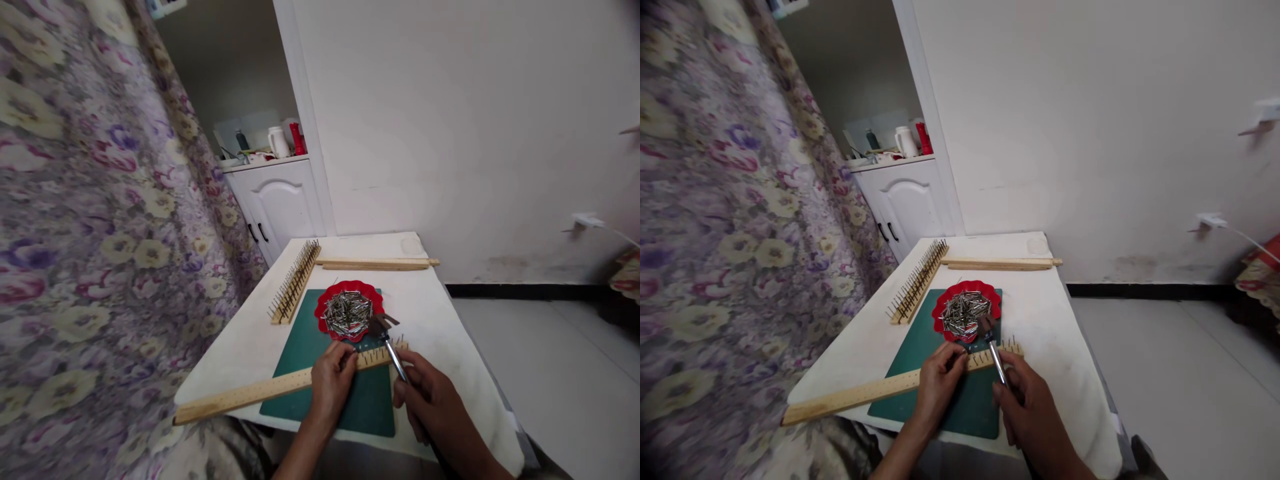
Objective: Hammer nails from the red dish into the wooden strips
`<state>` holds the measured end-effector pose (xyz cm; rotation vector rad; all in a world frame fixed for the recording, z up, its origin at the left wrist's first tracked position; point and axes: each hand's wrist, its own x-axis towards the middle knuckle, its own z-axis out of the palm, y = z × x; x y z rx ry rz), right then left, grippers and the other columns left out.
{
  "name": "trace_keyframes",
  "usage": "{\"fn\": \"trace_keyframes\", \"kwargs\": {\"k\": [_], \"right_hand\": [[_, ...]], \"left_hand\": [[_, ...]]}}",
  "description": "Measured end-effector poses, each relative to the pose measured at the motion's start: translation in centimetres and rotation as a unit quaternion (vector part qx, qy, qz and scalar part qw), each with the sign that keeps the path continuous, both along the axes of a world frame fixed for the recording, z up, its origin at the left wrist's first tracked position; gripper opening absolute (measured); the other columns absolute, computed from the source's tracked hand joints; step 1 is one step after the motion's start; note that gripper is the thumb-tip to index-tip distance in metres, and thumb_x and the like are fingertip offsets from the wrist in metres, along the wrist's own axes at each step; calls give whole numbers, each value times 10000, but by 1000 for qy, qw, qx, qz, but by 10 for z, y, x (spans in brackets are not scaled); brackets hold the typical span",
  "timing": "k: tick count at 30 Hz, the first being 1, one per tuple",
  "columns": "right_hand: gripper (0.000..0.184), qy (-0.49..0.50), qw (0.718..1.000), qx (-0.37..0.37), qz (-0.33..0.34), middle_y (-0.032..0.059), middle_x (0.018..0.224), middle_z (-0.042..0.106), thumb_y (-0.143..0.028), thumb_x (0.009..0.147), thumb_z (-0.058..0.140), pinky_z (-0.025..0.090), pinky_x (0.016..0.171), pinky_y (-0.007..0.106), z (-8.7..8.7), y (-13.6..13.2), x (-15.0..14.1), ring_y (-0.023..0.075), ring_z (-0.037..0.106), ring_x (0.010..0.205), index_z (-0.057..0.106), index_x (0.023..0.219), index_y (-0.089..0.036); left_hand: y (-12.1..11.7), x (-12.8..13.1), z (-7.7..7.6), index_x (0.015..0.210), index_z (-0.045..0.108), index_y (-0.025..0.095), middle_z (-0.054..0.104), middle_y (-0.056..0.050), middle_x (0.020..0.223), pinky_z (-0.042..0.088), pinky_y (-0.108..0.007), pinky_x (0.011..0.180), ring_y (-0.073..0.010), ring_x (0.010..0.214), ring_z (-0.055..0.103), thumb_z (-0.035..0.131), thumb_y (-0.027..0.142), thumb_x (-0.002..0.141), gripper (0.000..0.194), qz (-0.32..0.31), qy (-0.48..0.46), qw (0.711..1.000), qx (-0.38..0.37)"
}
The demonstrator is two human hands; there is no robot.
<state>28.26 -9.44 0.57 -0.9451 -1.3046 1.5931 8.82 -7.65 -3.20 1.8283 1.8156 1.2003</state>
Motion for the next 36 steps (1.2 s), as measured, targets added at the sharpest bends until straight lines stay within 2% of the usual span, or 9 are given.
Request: {"fn": "trace_keyframes", "kwargs": {"k": [5, 16, 26, 36], "right_hand": [[328, -28, 998, 4, 56, -77, 616, 577, -279, 822, 508, 242, 279, 147, -3, -4, -13, 19, 364, 258, 500, 1137, -188], [348, -68, 997, 25, 35, -75, 603, 550, -260, 819, 498, 285, 301, 163, -5, -8, -21, 34, 367, 282, 527, 1160, -195], [335, -38, 999, 25, 26, -64, 610, 561, -333, 821, 542, 284, 302, 173, -5, -9, -20, 48, 380, 302, 542, 1138, -227], [345, -80, 994, 54, 48, -51, 624, 565, -289, 832, 492, 318, 315, 182, -13, -8, -22, 73, 400, 340, 521, 1159, -185]], "left_hand": [[2, -1, -4, 741, 634, 185, 575, 3, 706, 366, -212, 590, -138, 654, 530, 520, 237, 801, 139, 2, -12, 1000, -1], [3, -3, -11, 664, 607, 175, 548, 17, 657, 329, -199, 545, -114, 594, 492, 543, 229, 783, 145, 14, -14, 1000, -17], [3, -2, -7, 679, 642, 185, 581, 9, 680, 344, -201, 566, -123, 626, 523, 546, 212, 771, 136, 12, -35, 999, -25], [3, -2, -9, 672, 643, 182, 569, 7, 663, 348, -197, 560, -128, 627, 518, 543, 193, 759, 132, 7, -40, 999, -13]]}}
